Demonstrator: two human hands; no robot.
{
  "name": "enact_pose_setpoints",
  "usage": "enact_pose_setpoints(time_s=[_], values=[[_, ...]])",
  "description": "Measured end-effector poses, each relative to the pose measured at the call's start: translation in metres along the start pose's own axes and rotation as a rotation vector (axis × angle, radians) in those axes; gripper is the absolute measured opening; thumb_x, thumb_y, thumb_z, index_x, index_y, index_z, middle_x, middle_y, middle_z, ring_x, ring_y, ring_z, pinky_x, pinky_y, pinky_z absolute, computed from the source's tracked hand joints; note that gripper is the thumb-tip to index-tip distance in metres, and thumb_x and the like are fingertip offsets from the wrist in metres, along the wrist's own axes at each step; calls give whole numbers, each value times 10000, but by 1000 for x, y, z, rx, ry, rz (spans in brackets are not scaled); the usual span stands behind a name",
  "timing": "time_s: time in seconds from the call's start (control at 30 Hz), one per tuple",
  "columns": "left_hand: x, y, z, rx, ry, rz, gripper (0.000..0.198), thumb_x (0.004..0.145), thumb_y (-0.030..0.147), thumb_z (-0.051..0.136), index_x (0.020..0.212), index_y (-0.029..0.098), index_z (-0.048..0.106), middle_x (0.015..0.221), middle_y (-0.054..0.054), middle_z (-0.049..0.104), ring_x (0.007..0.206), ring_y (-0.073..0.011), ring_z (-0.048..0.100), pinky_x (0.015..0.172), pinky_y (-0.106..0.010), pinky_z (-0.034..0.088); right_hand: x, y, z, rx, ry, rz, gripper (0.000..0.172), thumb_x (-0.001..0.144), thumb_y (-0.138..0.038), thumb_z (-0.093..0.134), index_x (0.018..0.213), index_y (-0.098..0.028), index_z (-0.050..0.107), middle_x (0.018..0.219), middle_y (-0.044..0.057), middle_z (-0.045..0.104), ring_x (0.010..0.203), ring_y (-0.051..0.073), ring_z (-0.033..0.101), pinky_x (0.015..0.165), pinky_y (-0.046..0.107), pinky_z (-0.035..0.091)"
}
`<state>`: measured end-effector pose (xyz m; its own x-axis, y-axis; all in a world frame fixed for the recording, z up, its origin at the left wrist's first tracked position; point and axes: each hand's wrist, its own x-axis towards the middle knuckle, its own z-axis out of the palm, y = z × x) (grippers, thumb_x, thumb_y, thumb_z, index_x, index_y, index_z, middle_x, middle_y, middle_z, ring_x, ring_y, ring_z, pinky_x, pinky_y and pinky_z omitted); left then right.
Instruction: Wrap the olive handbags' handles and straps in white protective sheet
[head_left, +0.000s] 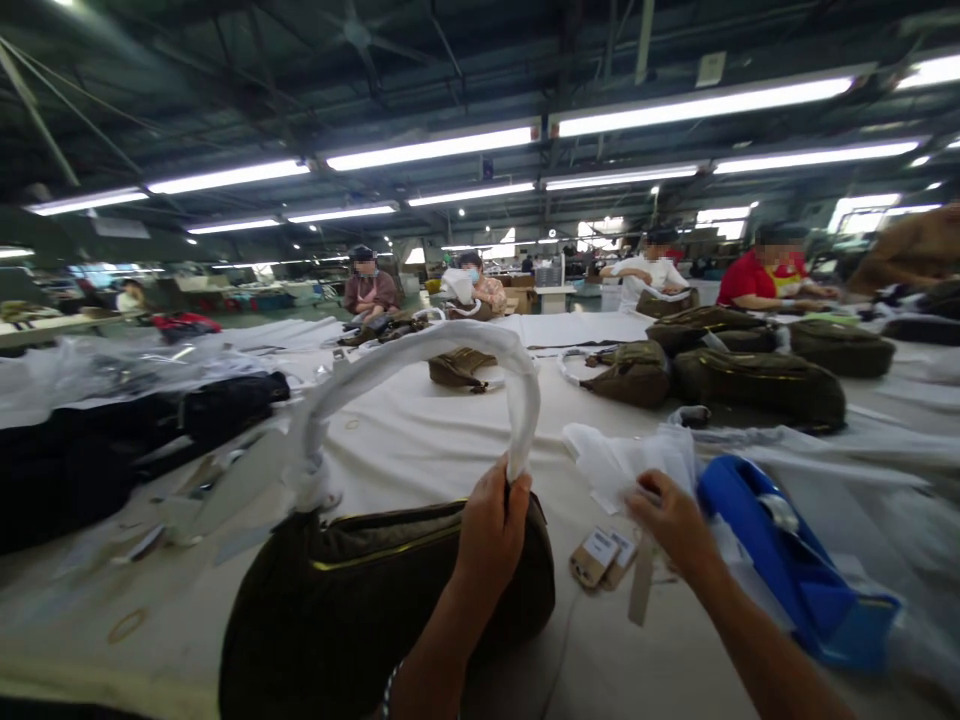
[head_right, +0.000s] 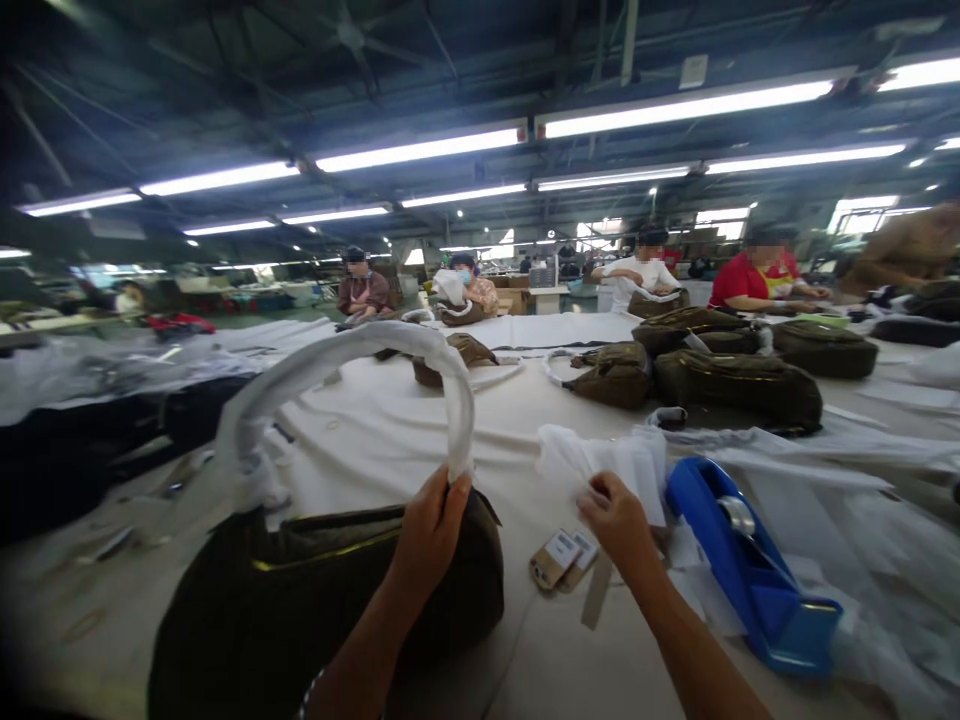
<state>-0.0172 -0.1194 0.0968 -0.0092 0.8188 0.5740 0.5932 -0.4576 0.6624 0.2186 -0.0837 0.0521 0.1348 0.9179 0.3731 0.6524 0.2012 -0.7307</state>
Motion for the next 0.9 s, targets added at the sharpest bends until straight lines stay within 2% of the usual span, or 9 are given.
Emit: enact_pose_setpoints(time_s=[0.07, 0.17, 0.27, 0.37, 0.5, 0.63, 0.73, 0.8, 0.9], values=[[-1, 1, 3, 97, 31, 29, 309, 883, 293, 322, 1067, 125, 505, 1035, -141, 577, 980, -232, 523, 848, -389, 422, 7, -45, 1, 142, -56, -49, 208, 696, -362, 506, 759, -172, 561, 603, -5, 571, 574, 157, 536, 555, 259, 418], [-4, 2, 8, 204, 78, 63, 340, 881, 266, 313, 1144, 97, 448, 1046, -159, 571, 981, -246, 524, 849, -410, 427, 8, -103, 13, 287, -40, -125, 227, 726, -349, 505, 810, -173, 620, 677, 20, 610, 616, 164, 545, 570, 260, 421], [-7, 2, 10, 275, 120, 81, 370, 878, 248, 313, 1188, 68, 406, 1062, -173, 566, 981, -260, 520, 847, -431, 430, 1, -134, 27, 400, -99, -174, 250, 751, -348, 487, 822, -173, 652, 694, 30, 607, 606, 158, 523, 528, 243, 398], [-8, 2, 10, 299, 132, 79, 340, 879, 244, 312, 1144, 75, 442, 1020, -161, 580, 935, -257, 530, 823, -439, 437, -1, -137, 32, 497, -193, -196, 243, 759, -349, 496, 772, -165, 653, 656, 17, 560, 546, 123, 458, 476, 223, 352], [-7, 4, 7, 276, 104, 52, 286, 883, 242, 302, 1047, 107, 495, 905, -126, 597, 843, -244, 542, 762, -428, 448, 20, -124, 30, 668, -260, -184, 231, 736, -371, 560, 705, -155, 638, 633, -4, 512, 558, 98, 412, 501, 215, 336], [-5, 4, 3, 188, 73, 46, 271, 887, 241, 295, 1017, 127, 504, 890, -115, 597, 843, -233, 542, 757, -412, 444, 42, -117, 35, 855, -526, -124, 247, 663, -388, 647, 699, -144, 650, 729, 21, 566, 628, 106, 459, 542, 226, 353], [-5, 0, 1, 126, 53, 67, 271, 890, 243, 283, 985, 139, 515, 879, -110, 595, 844, -225, 536, 782, -419, 426, 45, -116, 43, 983, -704, -84, 220, 636, -327, 691, 737, -135, 658, 691, 26, 583, 583, 89, 449, 547, 235, 341], [-5, -4, 1, 77, 61, 85, 269, 891, 248, 283, 954, 144, 524, 891, -107, 597, 860, -219, 530, 831, -433, 399, 44, -115, 47, 1051, -742, -50, 257, 611, -292, 719, 807, -138, 658, 657, 18, 595, 551, 78, 440, 551, 238, 334], [-4, -6, 2, -37, 50, 42, 273, 889, 275, 295, 924, 162, 541, 897, -89, 607, 876, -213, 531, 875, -436, 370, 44, -112, 53, 1084, -727, 0, 350, 526, -260, 773, 831, -137, 653, 623, 12, 608, 529, 76, 448, 536, 231, 320]])
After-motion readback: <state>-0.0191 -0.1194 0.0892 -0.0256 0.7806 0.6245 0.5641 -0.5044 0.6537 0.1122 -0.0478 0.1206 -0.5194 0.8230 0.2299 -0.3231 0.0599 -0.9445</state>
